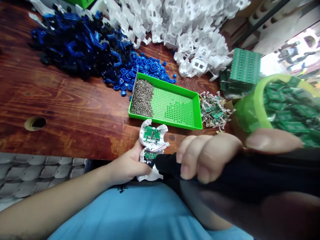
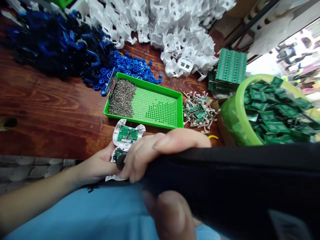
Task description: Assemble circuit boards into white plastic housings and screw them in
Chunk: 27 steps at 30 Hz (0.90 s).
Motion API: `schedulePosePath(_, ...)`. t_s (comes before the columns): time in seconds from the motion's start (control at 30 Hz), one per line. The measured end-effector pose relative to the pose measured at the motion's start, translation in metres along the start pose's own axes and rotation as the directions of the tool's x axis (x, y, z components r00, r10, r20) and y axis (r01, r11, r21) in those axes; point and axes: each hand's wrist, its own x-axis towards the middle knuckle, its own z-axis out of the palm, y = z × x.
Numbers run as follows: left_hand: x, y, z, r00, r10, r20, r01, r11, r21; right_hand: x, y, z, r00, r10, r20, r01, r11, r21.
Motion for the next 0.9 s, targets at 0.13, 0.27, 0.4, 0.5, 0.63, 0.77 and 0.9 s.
schedulePosePath(0.13,-0.001,0.0,0.0,1.0,0.007,-0.005,-0.007,0.999,0.041,0.013,-0.007,-0.003,0.998,0.039,0.04,-0.044,0.989,0.139)
schedulePosePath(0.27,-0.001,-0.001,0.0,1.0,0.011,0.004,-0.011,0.999,0.042,0.011,-0.006,-0.001,0.996,0.091,0.02,-0.093,0.979,0.18)
schedulePosePath(0.4,0.0,-0.001,0.0,1.0,0.027,0.013,-0.027,0.999,0.038,0.006,-0.003,0.006,0.999,0.044,0.012,-0.045,0.97,0.24)
schedulePosePath(0.5,0.001,0.001,0.001,0.999,0.032,0.01,-0.032,0.999,0.011,0.0,0.0,0.014,0.989,0.024,-0.145,0.021,0.953,0.302)
schedulePosePath(0.63,0.001,0.004,0.004,1.0,0.021,0.004,-0.021,0.999,-0.03,-0.003,0.004,0.024,0.969,0.034,-0.243,0.063,0.922,0.381)
schedulePosePath(0.77,0.002,0.003,0.004,1.0,0.031,-0.004,-0.031,0.999,-0.024,0.0,0.005,0.03,0.965,-0.018,-0.261,0.13,0.898,0.42)
schedulePosePath(0.9,0.003,0.003,0.004,1.0,0.021,-0.021,-0.021,1.0,-0.015,0.002,0.012,0.037,0.936,-0.059,-0.347,0.203,0.896,0.394)
